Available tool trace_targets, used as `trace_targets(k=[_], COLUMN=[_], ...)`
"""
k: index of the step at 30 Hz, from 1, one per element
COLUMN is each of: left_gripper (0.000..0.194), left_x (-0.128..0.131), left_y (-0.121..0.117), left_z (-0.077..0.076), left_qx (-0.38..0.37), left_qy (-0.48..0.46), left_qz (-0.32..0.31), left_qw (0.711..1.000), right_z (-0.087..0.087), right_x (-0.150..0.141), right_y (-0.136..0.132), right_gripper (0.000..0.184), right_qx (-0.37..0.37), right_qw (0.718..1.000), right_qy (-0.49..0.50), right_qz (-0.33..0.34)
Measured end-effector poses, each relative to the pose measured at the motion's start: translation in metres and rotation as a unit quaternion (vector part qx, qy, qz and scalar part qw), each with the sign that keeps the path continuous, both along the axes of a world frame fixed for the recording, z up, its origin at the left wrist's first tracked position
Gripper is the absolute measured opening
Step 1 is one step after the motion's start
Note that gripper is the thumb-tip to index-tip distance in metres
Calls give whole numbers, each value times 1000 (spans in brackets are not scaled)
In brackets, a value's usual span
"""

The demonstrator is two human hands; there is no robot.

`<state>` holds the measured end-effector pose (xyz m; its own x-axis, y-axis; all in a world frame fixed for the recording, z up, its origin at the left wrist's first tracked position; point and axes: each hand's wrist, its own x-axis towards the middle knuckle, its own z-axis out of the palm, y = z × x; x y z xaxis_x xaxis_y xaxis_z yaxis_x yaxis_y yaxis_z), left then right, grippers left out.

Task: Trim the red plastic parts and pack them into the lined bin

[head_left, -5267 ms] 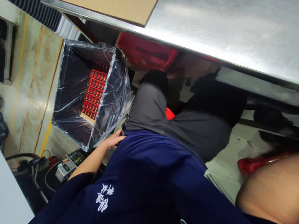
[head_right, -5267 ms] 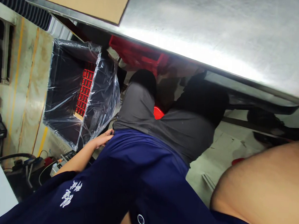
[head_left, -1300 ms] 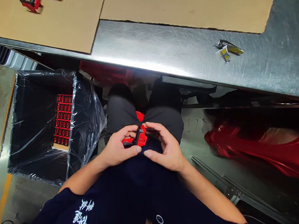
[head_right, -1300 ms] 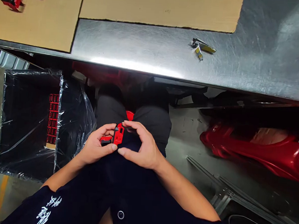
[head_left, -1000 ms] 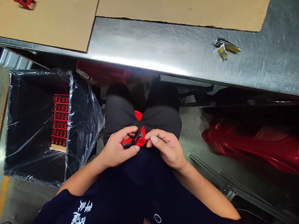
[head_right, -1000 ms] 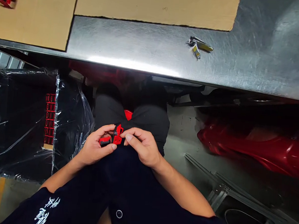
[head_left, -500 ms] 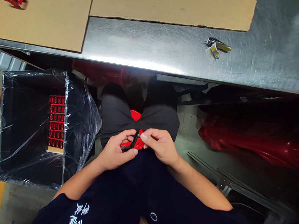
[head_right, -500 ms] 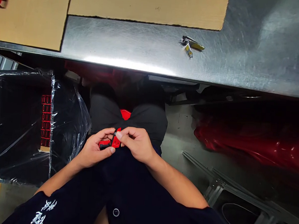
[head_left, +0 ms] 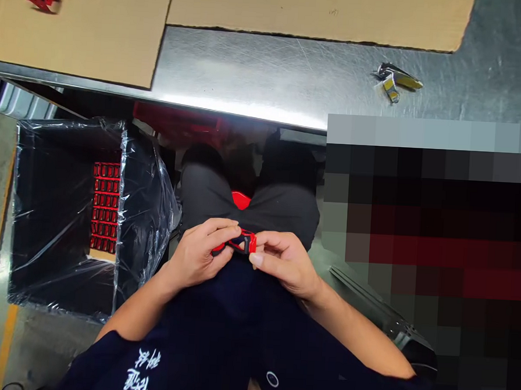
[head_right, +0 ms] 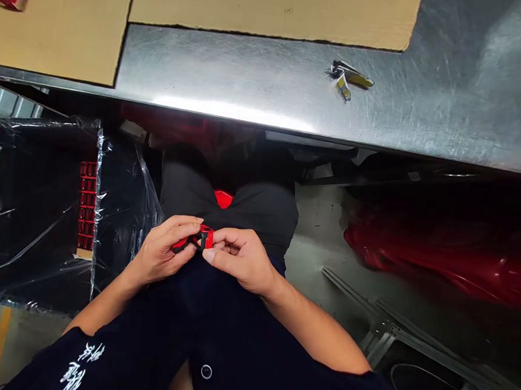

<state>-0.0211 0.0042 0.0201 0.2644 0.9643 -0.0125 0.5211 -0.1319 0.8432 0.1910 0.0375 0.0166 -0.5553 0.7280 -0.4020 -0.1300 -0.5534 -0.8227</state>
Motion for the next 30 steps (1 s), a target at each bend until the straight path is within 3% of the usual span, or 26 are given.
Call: trace_targets(k=[5, 13, 17, 23, 30], left_gripper=[51, 44, 67, 85, 85], left_x=[-1, -3, 1, 6, 6], left_y=[2, 2, 1, 0, 4], left_z=[-2, 5, 5, 3, 0], left_qx=[25, -138, -186, -77, 48], left_qy=[-6, -92, -154, -91, -56], left_qz=[42, 93, 104, 65, 25], left_qw=[999, 982, 965, 991, 997], right_z=[3, 1, -2, -4, -11], right_x=[-2, -2, -3, -7, -8], right_y=[-4, -3, -2, 0, -1], right_gripper=[18, 15, 9, 10, 14], right_qx=[128, 291, 355, 412, 457], right_qw=[989, 949, 927, 906, 884], right_qy=[-65, -114, -114, -96, -100], right_qz=[-19, -24, -22, -26, -28])
